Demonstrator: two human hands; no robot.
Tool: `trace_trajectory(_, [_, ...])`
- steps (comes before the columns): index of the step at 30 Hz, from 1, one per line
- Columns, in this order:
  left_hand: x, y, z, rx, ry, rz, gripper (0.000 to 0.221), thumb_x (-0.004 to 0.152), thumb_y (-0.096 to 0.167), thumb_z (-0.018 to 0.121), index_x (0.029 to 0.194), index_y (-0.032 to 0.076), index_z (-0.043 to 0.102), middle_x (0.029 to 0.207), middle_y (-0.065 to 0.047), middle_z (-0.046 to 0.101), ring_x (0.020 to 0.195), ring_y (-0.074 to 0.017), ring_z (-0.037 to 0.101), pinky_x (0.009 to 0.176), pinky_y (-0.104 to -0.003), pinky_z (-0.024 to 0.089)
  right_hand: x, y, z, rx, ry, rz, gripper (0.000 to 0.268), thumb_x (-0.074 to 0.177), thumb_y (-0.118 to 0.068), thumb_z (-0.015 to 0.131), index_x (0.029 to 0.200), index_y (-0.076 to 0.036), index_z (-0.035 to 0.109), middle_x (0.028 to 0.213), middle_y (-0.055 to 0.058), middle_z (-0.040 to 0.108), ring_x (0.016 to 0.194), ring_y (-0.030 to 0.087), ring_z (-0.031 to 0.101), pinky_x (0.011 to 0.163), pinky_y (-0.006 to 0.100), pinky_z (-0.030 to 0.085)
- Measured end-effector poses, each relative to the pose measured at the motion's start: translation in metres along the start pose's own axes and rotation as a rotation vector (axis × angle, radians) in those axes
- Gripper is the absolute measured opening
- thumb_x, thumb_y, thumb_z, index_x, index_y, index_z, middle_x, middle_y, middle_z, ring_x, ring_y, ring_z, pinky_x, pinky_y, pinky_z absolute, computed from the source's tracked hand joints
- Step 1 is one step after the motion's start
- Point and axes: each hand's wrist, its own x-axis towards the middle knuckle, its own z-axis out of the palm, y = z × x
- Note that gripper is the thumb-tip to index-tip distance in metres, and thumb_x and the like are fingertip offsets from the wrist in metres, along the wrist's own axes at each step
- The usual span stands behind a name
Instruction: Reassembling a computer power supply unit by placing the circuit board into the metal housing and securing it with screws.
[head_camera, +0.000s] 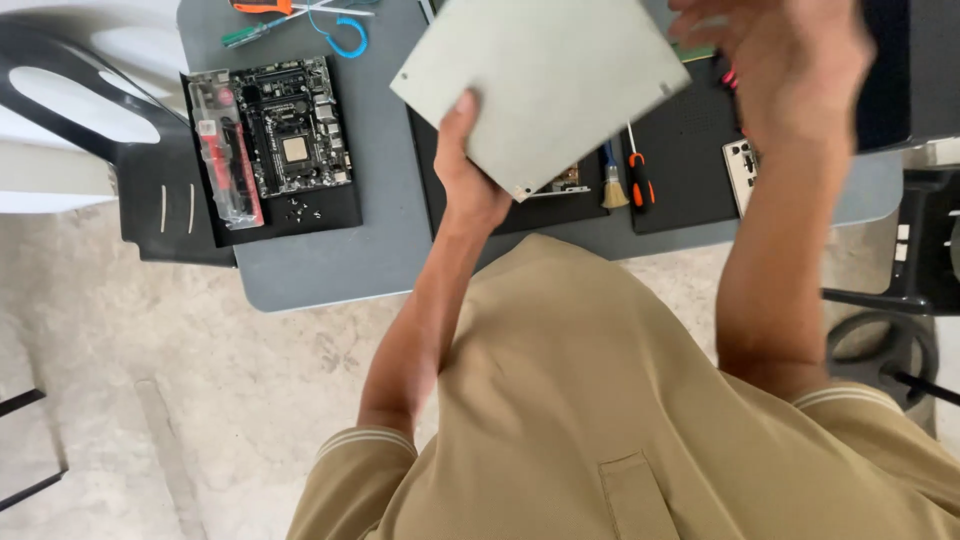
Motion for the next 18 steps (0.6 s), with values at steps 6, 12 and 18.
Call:
trace_trajectory(6, [-0.011,0.01,0.041,-0.45,0.121,-0.225,0.071,0.117,0.063,0.079,0.161,0.007,0.07,0.138,-0.025,0.086,0.119,-0.0544,0.083,0.106,-0.071,0.066,-0.038,0.022,0.093,-0.001,-0.095,0.067,0.106,0.109,-0.076,0.084,0.176,0.004,0.063,0.158,0.025,0.08,0.147,0.039,0.084,0.125,0.05,0.074])
trace_trajectory(12, [-0.016,-0.006,0.043,-0.458,0.083,-0.088,0.08,0.122,0.069,0.069,0.148,-0.006,0.081,0.132,-0.024,0.087,0.125,-0.0472,0.081,0.114,-0.053,0.06,-0.049,0.021,0.151,-0.416,-0.025,-0.19,0.04,0.122,-0.034,0.093,0.151,-0.009,0.084,0.144,0.01,0.083,0.143,0.026,0.077,0.13,0.041,0.06])
trace_trajectory(18, [-0.017,-0.015,0.015,-0.325,0.19,-0.243,0.055,0.114,0.06,0.085,0.149,0.017,0.082,0.134,-0.005,0.089,0.12,-0.0259,0.08,0.1,-0.041,0.056,-0.021,0.061,0.122,-0.235,0.035,-0.279,0.029,0.128,-0.01,0.089,0.152,0.004,0.081,0.143,0.018,0.085,0.128,0.025,0.078,0.121,0.042,0.066])
